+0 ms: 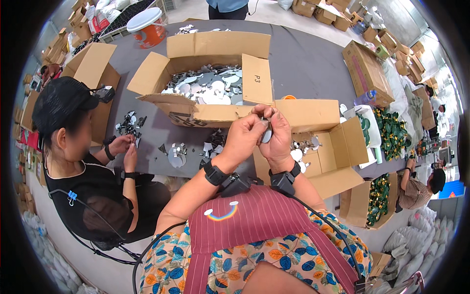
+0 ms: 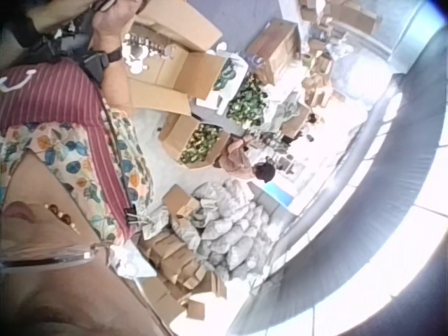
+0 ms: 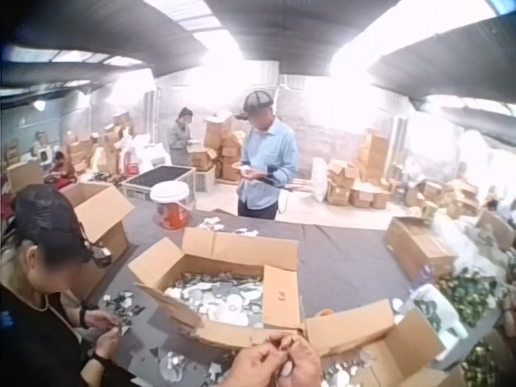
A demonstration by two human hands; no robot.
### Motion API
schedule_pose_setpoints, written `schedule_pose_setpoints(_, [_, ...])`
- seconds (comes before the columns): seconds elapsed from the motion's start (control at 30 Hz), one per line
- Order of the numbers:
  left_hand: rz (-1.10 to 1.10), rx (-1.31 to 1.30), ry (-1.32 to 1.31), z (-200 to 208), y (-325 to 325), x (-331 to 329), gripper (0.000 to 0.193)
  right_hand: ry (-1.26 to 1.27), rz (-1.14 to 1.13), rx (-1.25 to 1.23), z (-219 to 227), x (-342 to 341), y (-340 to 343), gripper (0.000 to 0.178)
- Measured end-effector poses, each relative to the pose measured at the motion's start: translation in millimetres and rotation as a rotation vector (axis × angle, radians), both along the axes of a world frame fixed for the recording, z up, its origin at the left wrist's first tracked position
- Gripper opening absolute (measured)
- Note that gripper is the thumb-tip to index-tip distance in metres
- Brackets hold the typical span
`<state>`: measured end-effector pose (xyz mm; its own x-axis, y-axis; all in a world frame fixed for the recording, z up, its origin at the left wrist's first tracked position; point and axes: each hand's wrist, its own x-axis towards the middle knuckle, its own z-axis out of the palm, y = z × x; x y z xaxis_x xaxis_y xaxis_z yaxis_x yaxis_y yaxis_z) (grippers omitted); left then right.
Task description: The person picks up metal pieces from a box, peels off a protective white film, and places them into a separate box. They then snap black plastic parts onto the metal pieces and place the assembled units into the box.
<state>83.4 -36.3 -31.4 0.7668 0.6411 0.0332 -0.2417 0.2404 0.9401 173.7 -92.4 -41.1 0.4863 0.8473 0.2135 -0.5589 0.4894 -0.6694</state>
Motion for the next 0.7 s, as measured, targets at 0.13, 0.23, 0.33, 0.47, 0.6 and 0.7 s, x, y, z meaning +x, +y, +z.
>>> schedule_pose_setpoints(0.13, [0.105,-0.097,-0.073,-3,-5,4,0.023,-0.035,-0.136,0.020,9,-2,2,0.027])
schedule_pose_setpoints(0.23, [0.131,-0.089,-0.042,-7,-3,6,0.023,-0.022,-0.168,0.029,3,6,4,0.027])
schedule_pose_setpoints(0.33, [0.116,-0.059,0.040,-1,-5,3,0.023,0.027,-0.200,0.079,6,12,4,0.027])
schedule_pose_setpoints(0.47, [0.078,-0.010,0.078,-6,-7,6,0.024,0.141,-0.236,0.092,3,25,2,0.027])
schedule_pose_setpoints(0.6, [0.071,-0.070,0.055,-9,-14,7,0.026,0.284,-0.307,0.066,-1,35,-4,0.027])
schedule_pose_setpoints(0.7, [0.046,-0.102,0.039,-11,-19,10,0.026,0.311,-0.348,0.099,-5,49,-11,0.026])
